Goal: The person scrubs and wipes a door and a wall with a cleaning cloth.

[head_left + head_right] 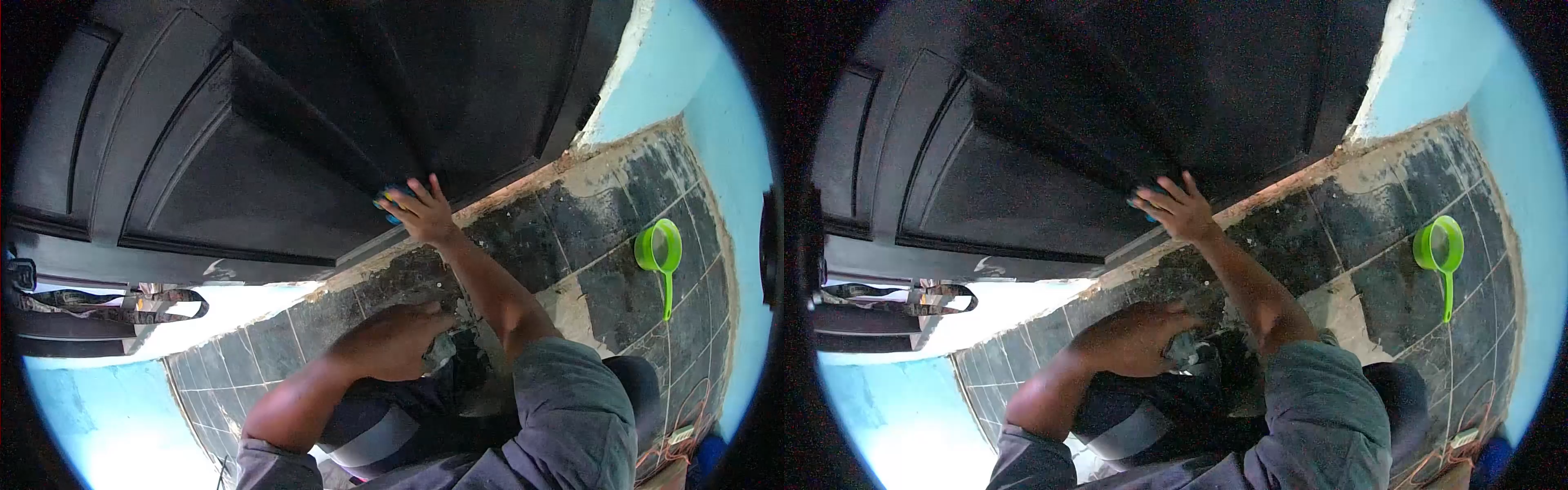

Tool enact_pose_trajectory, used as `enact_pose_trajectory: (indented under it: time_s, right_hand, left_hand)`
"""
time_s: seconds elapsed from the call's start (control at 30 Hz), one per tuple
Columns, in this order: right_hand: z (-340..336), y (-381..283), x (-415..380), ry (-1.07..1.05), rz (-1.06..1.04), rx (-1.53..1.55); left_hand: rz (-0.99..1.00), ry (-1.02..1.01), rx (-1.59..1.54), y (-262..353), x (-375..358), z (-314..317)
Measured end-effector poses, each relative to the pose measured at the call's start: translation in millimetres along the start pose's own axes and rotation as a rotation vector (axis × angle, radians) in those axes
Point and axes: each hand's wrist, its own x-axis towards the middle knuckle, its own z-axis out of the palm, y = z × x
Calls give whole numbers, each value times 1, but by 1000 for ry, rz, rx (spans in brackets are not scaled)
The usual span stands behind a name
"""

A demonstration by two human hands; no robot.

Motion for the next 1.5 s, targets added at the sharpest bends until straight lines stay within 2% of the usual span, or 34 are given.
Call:
enact_pose_trajectory:
  time_s: [0.07,0.17,0.27,0.37,0.47,0.57,0.63,0.67,0.7,0.73,0.77,0.83,0.9,0.93,1.0,1.07,1.1,1.17,1.27,1.33,1.4,1.47,1.5]
  right_hand:
    - [0,1,-69,-249,27,-75]
    - [-15,-17,-119,-511,250,-16]
    - [-14,-55,-110,-654,685,110]
    - [-4,-104,-78,-430,1087,196]
    - [51,-141,-93,-5,1392,63]
    - [55,-125,-85,274,1647,328]
    - [43,-80,-83,508,1797,441]
    - [23,-47,-67,707,1735,405]
    - [21,0,-80,826,1798,341]
    - [-1,43,-69,873,1608,74]
    - [-16,83,-72,828,1617,-114]
    - [-29,161,-105,602,1518,-388]
    - [-36,176,-102,522,1496,-372]
    - [-39,176,-102,479,1488,-366]
    - [-9,153,-130,519,1351,-297]
    - [36,80,-133,319,1239,-603]
    - [50,43,-124,294,1266,-556]
    - [48,-25,-93,323,1483,-5]
    - [20,-12,-70,235,1664,170]
    - [-2,5,-88,250,1428,130]
    - [2,16,-85,325,1447,100]
    - [8,23,-63,479,1740,44]
    - [13,9,-64,386,1718,11]
  left_hand:
    - [9,-5,11,3,1,1]
    - [16,-28,29,5,0,1]
    - [5,-49,-21,9,-1,1]
    - [22,-6,-42,1,-1,4]
    - [9,-3,-9,-3,2,6]
    - [23,-1,30,5,0,0]
    - [20,-8,36,-1,0,4]
    - [-7,-45,21,-1,0,2]
    - [-31,-81,6,2,0,-2]
    - [-52,-116,-8,3,2,-5]
    - [-16,-58,3,0,2,-2]
    - [47,54,30,-7,-3,6]
    - [7,18,20,-5,-4,2]
    - [-13,-4,11,-4,-5,1]
    - [-40,-35,22,-5,-2,-3]
    - [-48,-83,13,-5,6,-5]
    - [-45,-114,1,-6,13,-6]
    - [-5,-141,-35,-5,23,-3]
    - [44,-148,-52,-5,29,2]
    - [-2,-178,-2,-7,26,6]
    - [-3,-118,-27,-3,18,0]
    - [-7,-63,-21,-3,7,-2]
    - [-3,-35,-4,-4,3,0]
